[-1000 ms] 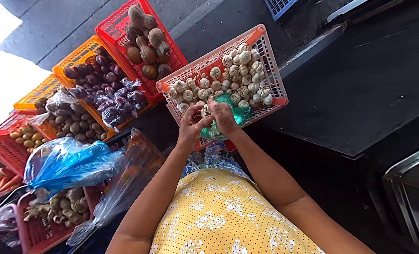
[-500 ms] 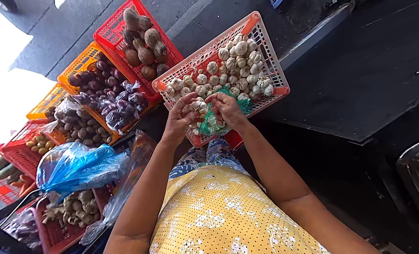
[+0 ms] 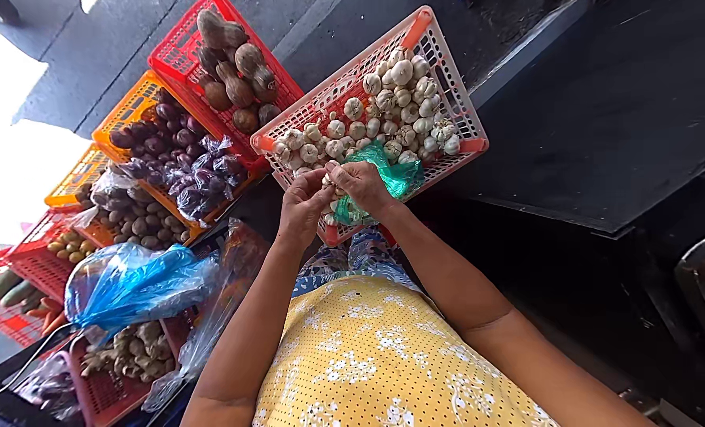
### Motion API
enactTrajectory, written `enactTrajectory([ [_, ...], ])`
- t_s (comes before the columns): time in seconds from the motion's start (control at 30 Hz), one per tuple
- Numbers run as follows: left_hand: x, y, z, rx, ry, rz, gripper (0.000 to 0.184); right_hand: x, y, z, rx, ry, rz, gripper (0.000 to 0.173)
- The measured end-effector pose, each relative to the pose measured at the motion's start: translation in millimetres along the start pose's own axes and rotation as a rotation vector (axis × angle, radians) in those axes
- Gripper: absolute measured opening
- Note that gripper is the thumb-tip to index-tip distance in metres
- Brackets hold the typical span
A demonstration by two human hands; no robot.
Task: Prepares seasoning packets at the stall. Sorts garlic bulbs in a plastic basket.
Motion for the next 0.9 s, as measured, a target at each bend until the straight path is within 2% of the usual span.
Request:
enactTrajectory([
  [0.1,2,0,3,-0.033,0.079,-0.04,0.025,7,6,-1,-0.011,-0.021,-0.12,0.055],
  [0.2,3,-2,2,-0.039,0.131,-0.026,0.025,6,7,1,0.022,-0.065,-0.202,0.051],
  [0.4,3,-7,-4,-0.026,0.279,0.081,0.029,-1,0,7,0.083,-0.333,-0.118,0.043],
  [0.47,5,-7,-5,-0.032,0.325,0.124,0.028,-4,-3,5,0.036,-0.227,-0.15,0.042],
  [0.53,8,-7,-9,-0.042,0.371,0.143,0.028,-9,-3,2,-0.04,0.03,-0.205,0.044],
  [0.6,9,-12,-13,-0.047,0.356,0.101,0.027,-21,3,-2,-0.099,0.201,-0.203,0.045],
  [0.67,1,-23,-13,-0.054,0.239,-0.003,0.026,-33,14,0,-0.107,0.311,-0.073,0.048],
  [0.77,-17,-45,0,-0.138,0.022,-0.185,0.025,-34,34,8,0.075,0.565,0.274,0.045],
  [0.87,-15,-73,16,-0.244,-0.089,-0.311,0.03,-12,40,-2,0.175,0.804,0.407,0.021],
  [0.9,-10,-83,20,-0.267,-0.106,-0.324,0.031,-6,40,-8,0.161,0.823,0.414,0.019],
])
Point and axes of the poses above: each hand's wrist, its own y-axis away from the middle knuckle, its own x-axis out of the palm, z = x × y, the point moved 3 cm from there along -y, towards the middle knuckle, and after that the axes turned 4 degrees about y, right-handed, at the moved point
